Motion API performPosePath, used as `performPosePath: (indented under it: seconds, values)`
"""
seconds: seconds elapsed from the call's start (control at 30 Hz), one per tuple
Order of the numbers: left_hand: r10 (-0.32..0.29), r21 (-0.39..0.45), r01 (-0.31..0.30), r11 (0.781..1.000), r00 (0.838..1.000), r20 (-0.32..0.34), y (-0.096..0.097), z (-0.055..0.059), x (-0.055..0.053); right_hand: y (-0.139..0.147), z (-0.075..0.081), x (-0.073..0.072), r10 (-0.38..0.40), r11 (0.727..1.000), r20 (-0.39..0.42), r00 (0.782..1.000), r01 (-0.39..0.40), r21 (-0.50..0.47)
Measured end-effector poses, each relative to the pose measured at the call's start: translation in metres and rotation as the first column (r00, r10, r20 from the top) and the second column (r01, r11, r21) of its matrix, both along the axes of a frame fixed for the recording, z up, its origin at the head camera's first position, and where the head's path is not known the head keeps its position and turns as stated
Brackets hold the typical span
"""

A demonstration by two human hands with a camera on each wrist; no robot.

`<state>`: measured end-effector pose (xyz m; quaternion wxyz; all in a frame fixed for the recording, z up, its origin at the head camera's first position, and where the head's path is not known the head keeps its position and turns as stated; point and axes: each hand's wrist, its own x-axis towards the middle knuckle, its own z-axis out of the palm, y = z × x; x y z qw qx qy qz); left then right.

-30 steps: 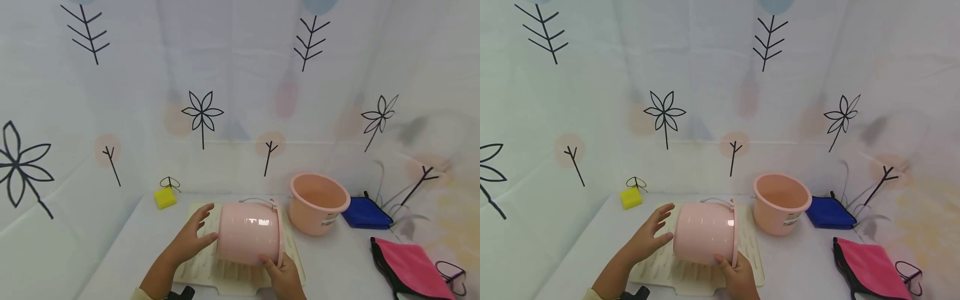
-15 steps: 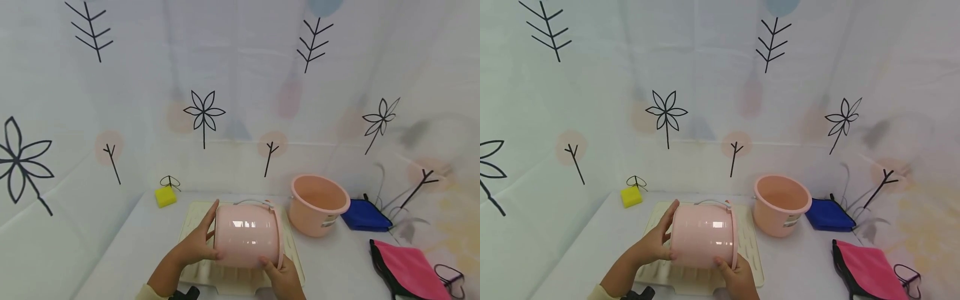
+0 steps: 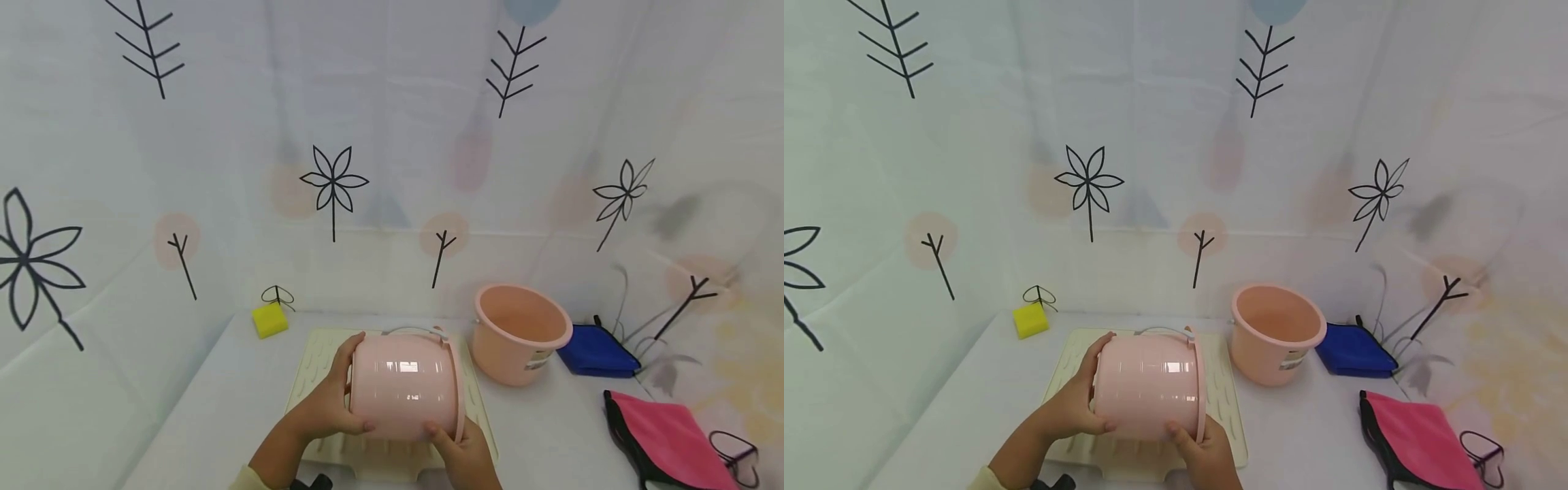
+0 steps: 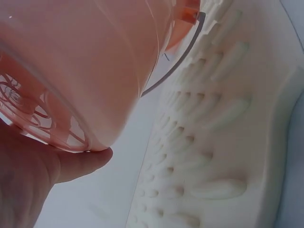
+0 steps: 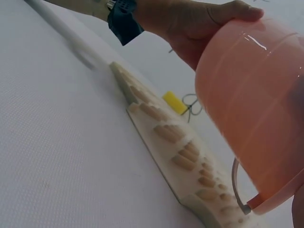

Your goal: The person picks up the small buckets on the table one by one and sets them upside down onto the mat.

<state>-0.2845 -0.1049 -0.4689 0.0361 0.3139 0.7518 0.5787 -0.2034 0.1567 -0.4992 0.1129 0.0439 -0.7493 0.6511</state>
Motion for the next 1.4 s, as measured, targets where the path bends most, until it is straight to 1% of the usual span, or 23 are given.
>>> performPosePath:
  seconds: [0.17,0.3,0.43,0.53,0.67,0.73,0.77,0.8,0.87,0.93,1.0,1.07,1.17,1.2,1.23,1.27,1.3,1.33,1.4]
  values:
    - [0.006,0.007,-0.006,1.0,1.0,0.014,-0.002,-0.001,0.0,-0.001,0.0,-0.001,0.002,1.0,0.028,1.0,-0.002,-0.006]
    - [0.02,-0.004,-0.02,1.0,1.0,0.016,-0.002,-0.003,0.001,-0.003,-0.001,-0.001,-0.001,1.0,0.038,0.999,0.001,-0.003]
    - [0.027,-0.024,-0.027,0.999,1.0,-0.017,-0.004,-0.002,-0.001,-0.004,-0.001,0.0,0.006,1.0,0.014,1.0,-0.006,0.011]
    - [0.028,-0.031,-0.03,0.999,0.998,-0.05,-0.005,-0.001,-0.002,0.0,0.0,-0.001,0.05,0.998,-0.011,0.999,-0.05,0.043]
    - [0.042,-0.024,-0.044,0.999,0.997,-0.07,-0.009,0.003,-0.003,0.011,0.0,-0.006,0.168,0.981,-0.065,0.984,-0.16,0.112]
    - [0.048,-0.018,-0.05,0.999,0.996,-0.072,-0.01,0.005,-0.004,0.018,0.0,-0.009,0.201,0.963,-0.066,0.977,-0.185,0.197]
    - [0.051,-0.016,-0.053,0.998,0.997,-0.065,-0.011,0.006,-0.003,0.022,0.0,-0.011,0.217,0.947,-0.068,0.974,-0.194,0.257]
    - [0.055,-0.015,-0.056,0.998,0.997,-0.056,-0.012,0.006,-0.003,0.026,0.0,-0.012,0.218,0.932,-0.046,0.975,-0.194,0.306]
    - [0.056,-0.016,-0.057,0.998,0.997,-0.049,-0.014,0.007,-0.003,0.035,0.002,-0.015,0.213,0.893,0.013,0.977,-0.2,0.404]
    - [0.057,-0.021,-0.058,0.998,0.997,-0.046,-0.015,0.008,-0.002,0.044,0.005,-0.016,0.201,0.856,0.08,0.976,-0.214,0.47]
    - [0.053,-0.015,-0.053,0.998,0.998,-0.041,-0.017,0.01,-0.002,0.053,0.007,-0.017,0.163,0.828,0.148,0.976,-0.216,0.517]
    - [0.049,-0.01,-0.049,0.999,0.998,-0.033,-0.019,0.012,-0.002,0.063,0.008,-0.018,0.118,0.792,0.204,0.972,-0.216,0.571]
    - [0.055,-0.007,-0.055,0.998,0.998,-0.003,-0.023,0.016,-0.001,0.076,0.005,-0.022,0.035,0.712,0.271,0.962,-0.215,0.669]
    - [0.057,-0.006,-0.057,0.998,0.998,0.009,-0.024,0.017,-0.001,0.08,0.004,-0.024,0.008,0.689,0.299,0.954,-0.221,0.691]
    - [0.061,-0.008,-0.061,0.998,0.998,0.021,-0.026,0.019,-0.001,0.083,0.001,-0.025,-0.017,0.672,0.323,0.946,-0.229,0.705]
    - [0.066,-0.011,-0.066,0.998,0.997,0.03,-0.027,0.02,-0.001,0.086,-0.001,-0.027,-0.036,0.661,0.341,0.939,-0.233,0.713]
    - [0.071,-0.012,-0.07,0.997,0.997,0.036,-0.028,0.02,-0.001,0.089,-0.004,-0.028,-0.052,0.658,0.361,0.931,-0.24,0.714]
    - [0.074,-0.008,-0.074,0.997,0.996,0.043,-0.03,0.021,-0.001,0.091,-0.006,-0.028,-0.065,0.663,0.383,0.921,-0.248,0.707]
    - [0.082,-0.006,-0.082,0.997,0.995,0.053,-0.033,0.022,-0.001,0.095,-0.012,-0.029,-0.061,0.682,0.408,0.911,-0.26,0.684]
